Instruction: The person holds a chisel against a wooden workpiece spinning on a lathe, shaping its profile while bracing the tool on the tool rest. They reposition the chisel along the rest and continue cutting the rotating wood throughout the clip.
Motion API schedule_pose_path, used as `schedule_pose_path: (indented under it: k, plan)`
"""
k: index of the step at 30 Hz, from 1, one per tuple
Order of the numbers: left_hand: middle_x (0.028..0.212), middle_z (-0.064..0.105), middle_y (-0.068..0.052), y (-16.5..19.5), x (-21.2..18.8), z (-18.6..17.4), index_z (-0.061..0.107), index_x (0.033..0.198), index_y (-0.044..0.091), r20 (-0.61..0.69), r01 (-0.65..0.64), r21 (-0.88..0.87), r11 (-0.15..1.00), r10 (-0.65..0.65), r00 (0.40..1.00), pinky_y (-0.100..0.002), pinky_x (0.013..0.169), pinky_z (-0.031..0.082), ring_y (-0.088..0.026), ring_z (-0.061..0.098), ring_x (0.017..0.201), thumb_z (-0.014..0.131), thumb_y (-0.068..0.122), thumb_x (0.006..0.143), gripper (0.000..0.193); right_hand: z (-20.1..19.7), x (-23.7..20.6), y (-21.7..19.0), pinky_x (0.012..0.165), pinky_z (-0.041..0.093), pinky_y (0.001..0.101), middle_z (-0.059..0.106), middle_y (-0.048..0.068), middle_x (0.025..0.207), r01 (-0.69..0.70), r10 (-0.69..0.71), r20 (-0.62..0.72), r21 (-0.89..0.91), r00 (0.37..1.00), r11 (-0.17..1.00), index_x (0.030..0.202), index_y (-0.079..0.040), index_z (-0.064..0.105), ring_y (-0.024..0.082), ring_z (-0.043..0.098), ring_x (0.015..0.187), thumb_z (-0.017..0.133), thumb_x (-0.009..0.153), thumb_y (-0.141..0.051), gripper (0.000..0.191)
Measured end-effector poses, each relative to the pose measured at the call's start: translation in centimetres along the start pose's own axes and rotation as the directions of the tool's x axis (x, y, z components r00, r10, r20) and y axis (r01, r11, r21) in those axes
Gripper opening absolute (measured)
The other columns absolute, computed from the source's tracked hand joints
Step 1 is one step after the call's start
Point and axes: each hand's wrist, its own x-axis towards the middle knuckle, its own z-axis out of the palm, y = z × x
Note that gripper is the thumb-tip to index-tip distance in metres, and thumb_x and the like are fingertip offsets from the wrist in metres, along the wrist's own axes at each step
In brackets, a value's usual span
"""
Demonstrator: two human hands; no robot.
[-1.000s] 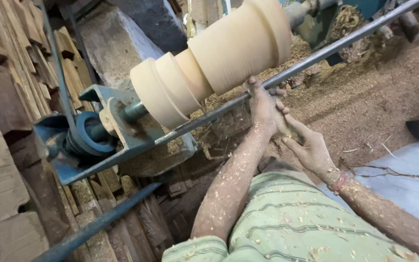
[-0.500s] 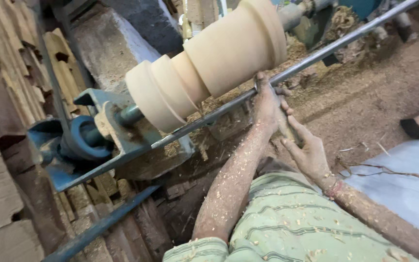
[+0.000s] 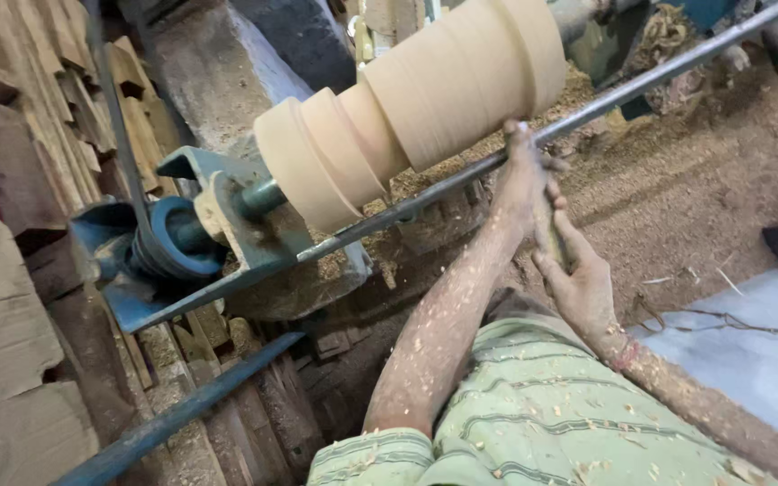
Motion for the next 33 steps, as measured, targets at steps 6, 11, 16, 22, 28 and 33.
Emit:
schedule_pose_path:
  k: [6, 11, 16, 22, 28, 33]
  plan:
    - [0.057, 0.046, -0.006, 0.8, -2.8, -2.1, 0.057, 0.088, 0.004, -0.156, -0.01, -0.012, 1.0, 0.008, 0.988, -0.032, 0.039, 0.047, -0.017, 0.048, 0.04, 0.027, 0.087, 0.086, 0.089, 0.7, 0.2, 0.5, 0.092, 0.054, 0.0352, 0.072, 0.021, 0.128, -0.116, 0.117, 0.125, -0.02, 0.985, 0.993, 0.152, -0.003, 0.05, 0.022, 0.069, 0.105, 0.074, 0.091, -0.011, 0.066]
    - [0.057, 0.048, -0.006, 0.1, -2.4, -3.5, 0.057, 0.084, 0.001, -0.157, -0.075, -0.102, 0.992, 0.058, 0.986, -0.034, 0.04, 0.048, -0.018, 0.048, 0.042, 0.034, 0.088, 0.091, 0.091, 0.7, 0.2, 0.7, 0.098, 0.052, 0.0335, 0.07, 0.022, 0.13, 0.048, -0.045, 0.157, -0.015, 0.986, 0.999, 0.147, 0.001, 0.052, 0.017, 0.067, 0.116, 0.073, 0.089, -0.009, 0.062]
    - [0.072, 0.06, -0.005, -0.2, -2.5, -4.8, 0.06, 0.094, 0.005, -0.124, -0.183, -0.136, 0.974, 0.167, 0.978, -0.035, 0.044, 0.05, -0.014, 0.051, 0.049, 0.04, 0.086, 0.087, 0.083, 1.3, 0.1, 0.4, 0.1, 0.052, 0.0345, 0.07, 0.021, 0.132, 0.047, -0.045, 0.173, -0.009, 0.984, 0.999, 0.148, 0.0, 0.052, 0.021, 0.067, 0.119, 0.073, 0.088, -0.007, 0.064]
    - [0.076, 0.063, -0.005, -0.1, -3.2, -6.2, 0.062, 0.096, 0.004, -0.12, -0.238, -0.179, 0.955, 0.219, 0.968, -0.034, 0.046, 0.051, -0.013, 0.053, 0.05, 0.045, 0.085, 0.085, 0.084, 1.7, 0.3, 0.0, 0.1, 0.051, 0.0355, 0.068, 0.022, 0.133, 0.094, -0.092, 0.224, 0.0, 0.97, 0.996, 0.148, -0.002, 0.051, 0.021, 0.067, 0.121, 0.074, 0.086, -0.007, 0.066]
    - [0.065, 0.056, -0.008, -0.1, -3.6, -6.7, 0.058, 0.091, 0.001, -0.196, -0.222, -0.173, 0.96, 0.187, 0.963, -0.034, 0.043, 0.054, -0.016, 0.054, 0.044, 0.044, 0.088, 0.085, 0.089, 1.6, 0.9, -1.1, 0.099, 0.051, 0.0362, 0.069, 0.024, 0.131, 0.153, -0.139, 0.262, -0.033, 0.955, 0.988, 0.148, -0.002, 0.051, 0.023, 0.068, 0.119, 0.075, 0.086, -0.009, 0.067]
    - [0.072, 0.061, -0.007, 0.2, -4.1, -6.6, 0.055, 0.104, 0.001, -0.182, -0.249, -0.244, 0.937, 0.208, 0.961, -0.033, 0.046, 0.056, -0.012, 0.055, 0.049, 0.046, 0.084, 0.087, 0.086, 0.7, 1.3, -2.1, 0.08, 0.059, 0.0372, 0.078, 0.021, 0.102, -0.119, 0.216, 0.356, -0.274, 0.909, 0.954, 0.16, -0.015, 0.048, 0.027, 0.073, 0.082, 0.074, 0.091, -0.018, 0.074]
